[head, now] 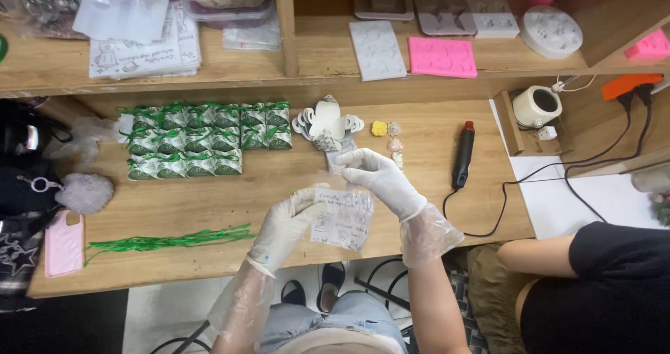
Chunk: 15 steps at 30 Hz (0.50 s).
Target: The person wraps small rectangular items in green patterned paper, folding the paper around each item and tying it with green ribbon, then places the finished wrapped item on a stack of completed ones on the workbench. They also open a small plastic bag and handle its contents between wrapping cycles.
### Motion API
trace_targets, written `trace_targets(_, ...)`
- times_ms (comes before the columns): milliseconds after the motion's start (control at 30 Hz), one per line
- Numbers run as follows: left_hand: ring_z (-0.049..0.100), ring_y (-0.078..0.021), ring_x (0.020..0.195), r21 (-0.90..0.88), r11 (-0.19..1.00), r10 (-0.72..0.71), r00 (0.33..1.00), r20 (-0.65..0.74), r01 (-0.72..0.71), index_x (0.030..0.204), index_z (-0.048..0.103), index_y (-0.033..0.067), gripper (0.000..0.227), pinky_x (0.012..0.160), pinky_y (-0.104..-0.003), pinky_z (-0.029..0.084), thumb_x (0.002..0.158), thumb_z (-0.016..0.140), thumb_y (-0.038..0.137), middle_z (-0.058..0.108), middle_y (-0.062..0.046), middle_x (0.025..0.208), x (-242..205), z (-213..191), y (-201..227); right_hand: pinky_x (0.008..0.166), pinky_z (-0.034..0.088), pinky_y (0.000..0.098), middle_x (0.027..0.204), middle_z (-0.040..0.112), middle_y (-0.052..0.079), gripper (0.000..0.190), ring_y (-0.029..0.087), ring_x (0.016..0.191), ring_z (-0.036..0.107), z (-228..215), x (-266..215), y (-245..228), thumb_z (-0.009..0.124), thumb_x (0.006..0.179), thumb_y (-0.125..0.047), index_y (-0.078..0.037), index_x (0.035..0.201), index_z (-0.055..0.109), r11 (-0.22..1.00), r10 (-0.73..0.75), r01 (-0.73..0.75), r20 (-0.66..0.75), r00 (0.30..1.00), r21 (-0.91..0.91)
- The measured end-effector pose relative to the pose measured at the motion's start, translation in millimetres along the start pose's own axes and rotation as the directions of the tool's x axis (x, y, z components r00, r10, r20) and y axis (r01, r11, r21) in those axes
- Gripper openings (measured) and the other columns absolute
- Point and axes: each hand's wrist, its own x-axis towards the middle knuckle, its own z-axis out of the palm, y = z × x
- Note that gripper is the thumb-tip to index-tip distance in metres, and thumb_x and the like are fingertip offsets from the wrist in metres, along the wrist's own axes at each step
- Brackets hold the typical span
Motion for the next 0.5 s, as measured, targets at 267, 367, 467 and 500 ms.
trace_targets(267, 0.061, -0.0078, 0.092, -0.057, 0.998, 0.008, 0.987, -0.161, -0.017, 0.160, 0.039, 0.0325, 0.077, 0.083, -0.024, 0.053, 0.094, 0.066, 0.005, 0.072, -0.007, 0.109, -2, 10, 47, 0.081, 0.055, 0.0239, 0.104, 0.071, -0.005, 0.051, 0.005, 0.092, 0.064, 0, -12, -18, 0.063, 0.093, -0.017, -0.018, 0.144, 0.058, 0.994, 0.108, -0.109, -0.033, 0.994, -0.009)
trace_targets(367, 0.062, -0.0054, 0.094, 0.013, 0.996, 0.093, 0.985, -0.143, -0.092, 0.160, 0.037, 0.0317, 0.076, 0.088, -0.023, 0.054, 0.094, 0.065, 0.006, 0.071, -0.002, 0.111, 4, 0, 40, 0.082, 0.055, 0.0246, 0.099, 0.069, -0.001, 0.056, 0.007, 0.090, 0.062, 10, -18, -8, 0.071, 0.091, -0.010, -0.015, 0.146, 0.060, 0.997, 0.058, -0.056, -0.046, 0.997, 0.056)
trace_targets(467, 0.061, -0.0044, 0.100, -0.016, 0.991, 0.134, 0.987, -0.084, -0.136, 0.157, 0.045, 0.0209, 0.070, 0.090, -0.023, 0.053, 0.093, 0.070, 0.004, 0.067, 0.003, 0.118, 14, -10, 35, 0.084, 0.055, 0.0235, 0.099, 0.071, 0.000, 0.049, 0.007, 0.091, 0.064, 24, -21, -10, 0.073, 0.091, -0.005, -0.010, 0.139, 0.066, 0.997, 0.073, -0.070, -0.117, 0.990, 0.036)
trace_targets(500, 0.061, -0.0037, 0.106, -0.103, 0.984, 0.142, 0.988, -0.064, -0.148, 0.152, 0.051, 0.0139, 0.066, 0.091, -0.023, 0.053, 0.091, 0.073, 0.003, 0.066, 0.006, 0.126, 19, -15, 36, 0.086, 0.056, 0.0234, 0.099, 0.073, 0.000, 0.044, 0.006, 0.091, 0.066, 28, -20, -10, 0.072, 0.090, -0.003, -0.007, 0.134, 0.069, 0.995, 0.101, -0.098, -0.111, 0.989, 0.034)
